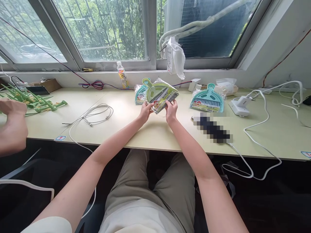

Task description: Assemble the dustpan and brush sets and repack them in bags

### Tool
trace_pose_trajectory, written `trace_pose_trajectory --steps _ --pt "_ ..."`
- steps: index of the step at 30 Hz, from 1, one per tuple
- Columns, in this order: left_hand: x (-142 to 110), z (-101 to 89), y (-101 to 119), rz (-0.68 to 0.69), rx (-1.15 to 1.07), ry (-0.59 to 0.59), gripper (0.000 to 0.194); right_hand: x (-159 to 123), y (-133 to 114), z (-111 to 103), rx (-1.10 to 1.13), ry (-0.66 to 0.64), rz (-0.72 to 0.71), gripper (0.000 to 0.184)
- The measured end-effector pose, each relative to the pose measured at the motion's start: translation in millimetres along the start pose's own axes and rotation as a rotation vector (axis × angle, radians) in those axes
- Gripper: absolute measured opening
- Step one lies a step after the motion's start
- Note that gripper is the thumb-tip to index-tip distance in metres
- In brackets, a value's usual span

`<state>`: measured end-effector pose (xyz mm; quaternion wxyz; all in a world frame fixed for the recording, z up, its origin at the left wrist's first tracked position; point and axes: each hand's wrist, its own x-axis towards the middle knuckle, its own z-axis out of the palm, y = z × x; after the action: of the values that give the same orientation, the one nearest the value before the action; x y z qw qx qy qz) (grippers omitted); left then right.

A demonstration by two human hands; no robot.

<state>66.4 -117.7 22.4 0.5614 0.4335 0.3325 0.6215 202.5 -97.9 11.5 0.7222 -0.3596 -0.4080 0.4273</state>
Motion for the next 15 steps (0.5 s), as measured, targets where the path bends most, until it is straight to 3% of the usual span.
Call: trace_pose_trajectory --steps 5,15 --pt "-0.7 1.3 0.2 -0.005 -0.002 0.051 0.043 -0.7 -6.6 0.9 0.044 -0.073 0.044 0.046" --pt "-1.1 -1.7 2.9 0.035 0.074 -0.069 0.061 -2.1 -6.8 2.8 0.085 -0.003 0.069 0.042"
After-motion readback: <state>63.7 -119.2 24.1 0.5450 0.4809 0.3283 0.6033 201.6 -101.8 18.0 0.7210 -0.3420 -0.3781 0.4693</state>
